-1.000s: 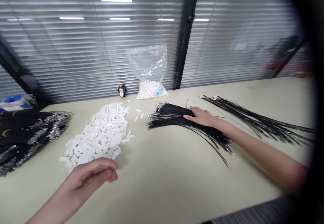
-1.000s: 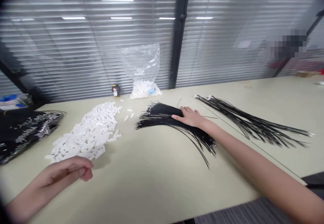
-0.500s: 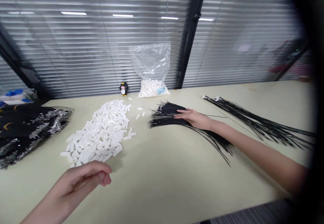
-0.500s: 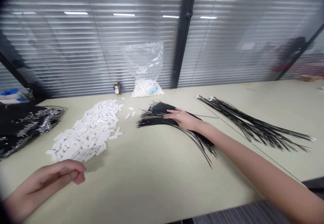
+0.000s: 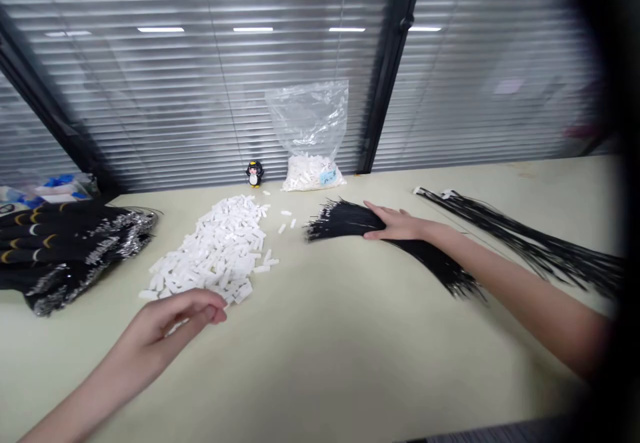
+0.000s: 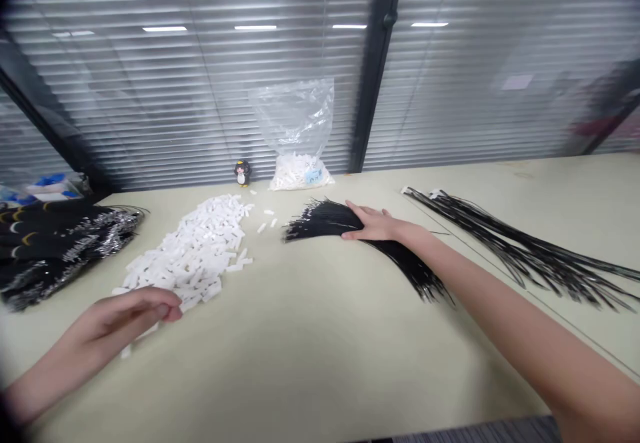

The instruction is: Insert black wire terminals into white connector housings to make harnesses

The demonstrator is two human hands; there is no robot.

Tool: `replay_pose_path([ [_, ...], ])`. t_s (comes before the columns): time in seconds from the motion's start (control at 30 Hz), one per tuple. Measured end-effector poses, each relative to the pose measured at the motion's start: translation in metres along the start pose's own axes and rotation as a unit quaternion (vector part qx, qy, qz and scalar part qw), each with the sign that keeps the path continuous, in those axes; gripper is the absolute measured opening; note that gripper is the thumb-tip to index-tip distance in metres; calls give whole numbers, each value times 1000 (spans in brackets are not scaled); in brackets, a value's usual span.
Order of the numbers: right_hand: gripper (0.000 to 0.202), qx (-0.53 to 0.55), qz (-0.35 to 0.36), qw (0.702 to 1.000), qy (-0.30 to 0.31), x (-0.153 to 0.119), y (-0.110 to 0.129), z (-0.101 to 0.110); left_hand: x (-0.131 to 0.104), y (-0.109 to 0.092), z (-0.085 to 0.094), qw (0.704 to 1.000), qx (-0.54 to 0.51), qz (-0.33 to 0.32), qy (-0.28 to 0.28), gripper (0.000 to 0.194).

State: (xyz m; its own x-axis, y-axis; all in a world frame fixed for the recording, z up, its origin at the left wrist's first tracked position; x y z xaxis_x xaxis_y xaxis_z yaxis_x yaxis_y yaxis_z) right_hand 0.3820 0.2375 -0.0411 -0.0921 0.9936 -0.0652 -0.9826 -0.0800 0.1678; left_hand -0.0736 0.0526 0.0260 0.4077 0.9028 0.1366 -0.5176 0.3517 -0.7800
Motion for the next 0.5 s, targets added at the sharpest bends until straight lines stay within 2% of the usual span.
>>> replay_pose_path([
  [0.13, 90, 1, 13, 999, -31, 14, 3, 4, 20, 4, 11, 1000, 14, 6, 0, 23],
  [0.27, 70, -4, 55, 998, -44, 11, 13, 2, 49, -3, 15, 989, 123, -84, -12, 23],
  [0.4, 61, -11, 64, 996, -53, 5, 17, 2, 78, -1, -3, 975, 175, -140, 7, 22],
  [0.5, 67, -18, 63, 997, -44, 4, 20, 4, 97, 2, -25, 959, 213, -182, 40, 24],
])
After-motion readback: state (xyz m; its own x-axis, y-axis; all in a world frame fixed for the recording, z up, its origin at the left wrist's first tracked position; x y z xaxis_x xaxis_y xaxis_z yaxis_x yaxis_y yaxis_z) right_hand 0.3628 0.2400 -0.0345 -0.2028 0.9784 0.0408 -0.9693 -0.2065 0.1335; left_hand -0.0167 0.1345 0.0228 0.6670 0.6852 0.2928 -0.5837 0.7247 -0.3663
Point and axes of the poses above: each hand's wrist, its own x-axis towards the middle knuckle, its own z-axis out of the back of the hand, y = z × x, the point moved 7 cm from there along x, towards the middle knuckle, and after that the axes turned 10 degrees about -z, right-handed, at the moved point
